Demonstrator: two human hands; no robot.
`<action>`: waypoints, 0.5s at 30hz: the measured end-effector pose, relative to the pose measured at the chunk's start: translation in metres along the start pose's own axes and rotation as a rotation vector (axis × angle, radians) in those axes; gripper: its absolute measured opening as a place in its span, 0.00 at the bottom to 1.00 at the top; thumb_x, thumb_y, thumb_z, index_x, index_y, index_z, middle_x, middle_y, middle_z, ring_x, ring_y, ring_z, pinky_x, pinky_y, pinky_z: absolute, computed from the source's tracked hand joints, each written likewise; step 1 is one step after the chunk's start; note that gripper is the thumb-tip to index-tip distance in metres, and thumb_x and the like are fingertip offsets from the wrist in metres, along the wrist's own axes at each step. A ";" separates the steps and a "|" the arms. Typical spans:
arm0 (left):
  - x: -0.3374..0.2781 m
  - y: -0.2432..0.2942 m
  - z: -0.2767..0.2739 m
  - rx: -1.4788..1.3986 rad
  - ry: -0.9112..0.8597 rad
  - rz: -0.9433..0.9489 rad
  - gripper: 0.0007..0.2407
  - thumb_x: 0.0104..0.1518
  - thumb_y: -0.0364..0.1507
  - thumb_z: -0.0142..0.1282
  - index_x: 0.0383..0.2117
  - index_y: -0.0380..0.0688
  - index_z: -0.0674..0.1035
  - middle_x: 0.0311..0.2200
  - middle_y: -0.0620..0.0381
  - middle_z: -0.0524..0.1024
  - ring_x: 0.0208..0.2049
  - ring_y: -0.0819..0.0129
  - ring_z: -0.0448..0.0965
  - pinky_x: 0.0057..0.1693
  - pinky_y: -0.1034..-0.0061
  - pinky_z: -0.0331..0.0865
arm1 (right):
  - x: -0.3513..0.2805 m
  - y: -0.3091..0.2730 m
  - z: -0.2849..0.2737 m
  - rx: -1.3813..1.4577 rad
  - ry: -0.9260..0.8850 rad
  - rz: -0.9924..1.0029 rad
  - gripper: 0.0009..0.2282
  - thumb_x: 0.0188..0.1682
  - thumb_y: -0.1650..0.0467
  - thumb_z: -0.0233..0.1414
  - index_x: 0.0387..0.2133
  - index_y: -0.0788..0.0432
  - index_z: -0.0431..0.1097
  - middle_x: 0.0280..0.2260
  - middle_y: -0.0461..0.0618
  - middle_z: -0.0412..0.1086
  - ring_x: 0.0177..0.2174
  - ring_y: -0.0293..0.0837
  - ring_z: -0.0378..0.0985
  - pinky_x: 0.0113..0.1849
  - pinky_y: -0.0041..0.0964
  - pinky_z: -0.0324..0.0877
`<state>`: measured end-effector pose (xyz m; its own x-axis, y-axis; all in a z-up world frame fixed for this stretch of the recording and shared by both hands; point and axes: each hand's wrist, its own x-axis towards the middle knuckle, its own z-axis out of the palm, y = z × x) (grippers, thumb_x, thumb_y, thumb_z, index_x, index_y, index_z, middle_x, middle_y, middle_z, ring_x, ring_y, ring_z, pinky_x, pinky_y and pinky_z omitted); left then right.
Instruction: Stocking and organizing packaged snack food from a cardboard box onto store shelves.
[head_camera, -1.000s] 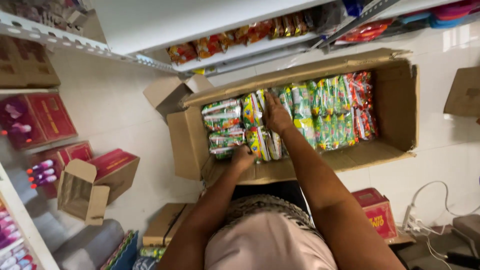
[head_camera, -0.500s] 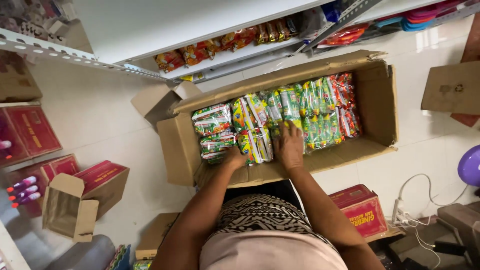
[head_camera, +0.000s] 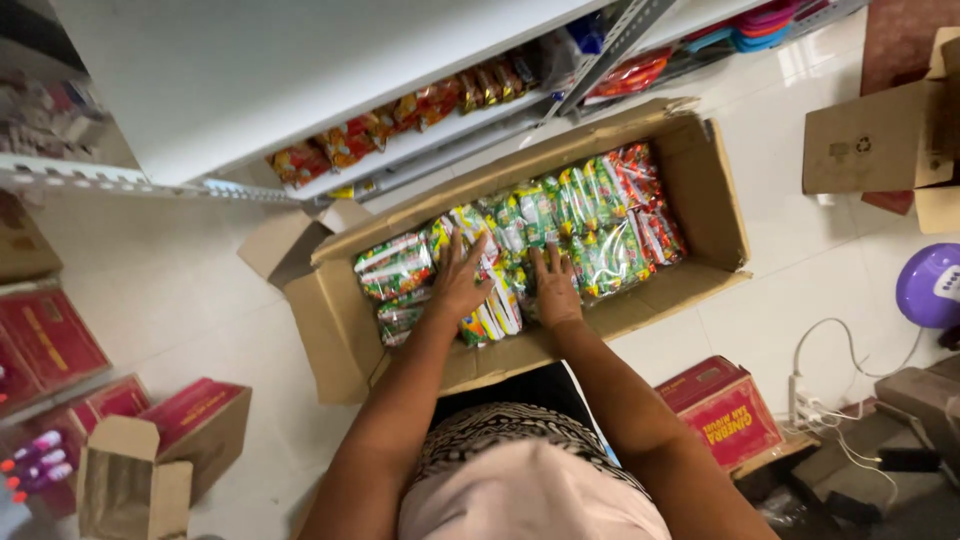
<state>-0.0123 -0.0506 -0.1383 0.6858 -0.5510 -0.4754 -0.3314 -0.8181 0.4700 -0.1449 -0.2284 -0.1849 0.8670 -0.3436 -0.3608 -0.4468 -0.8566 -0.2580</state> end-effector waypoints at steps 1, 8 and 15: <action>0.000 -0.007 0.002 -0.083 0.010 0.039 0.42 0.50 0.37 0.69 0.71 0.69 0.54 0.73 0.37 0.37 0.70 0.29 0.42 0.71 0.47 0.48 | 0.001 0.005 -0.001 0.000 0.020 -0.041 0.36 0.42 0.78 0.52 0.69 0.54 0.50 0.68 0.62 0.47 0.61 0.72 0.56 0.60 0.54 0.57; -0.030 -0.047 0.060 -0.326 -0.123 0.105 0.48 0.39 0.32 0.68 0.70 0.48 0.48 0.68 0.37 0.51 0.66 0.47 0.62 0.67 0.64 0.63 | -0.030 0.024 -0.034 0.178 0.005 -0.228 0.21 0.47 0.70 0.53 0.56 0.60 0.64 0.56 0.71 0.60 0.52 0.68 0.63 0.53 0.56 0.63; -0.026 -0.073 0.067 -0.090 -0.340 0.120 0.32 0.53 0.44 0.63 0.67 0.61 0.68 0.72 0.34 0.34 0.72 0.41 0.45 0.74 0.67 0.48 | 0.029 0.085 -0.002 0.318 -0.285 -0.202 0.27 0.39 0.62 0.62 0.55 0.49 0.68 0.56 0.55 0.68 0.55 0.54 0.72 0.56 0.42 0.68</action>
<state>-0.0496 0.0125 -0.2098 0.3862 -0.6777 -0.6257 -0.3274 -0.7349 0.5939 -0.1573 -0.3118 -0.2152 0.8682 -0.0245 -0.4957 -0.3594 -0.7199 -0.5938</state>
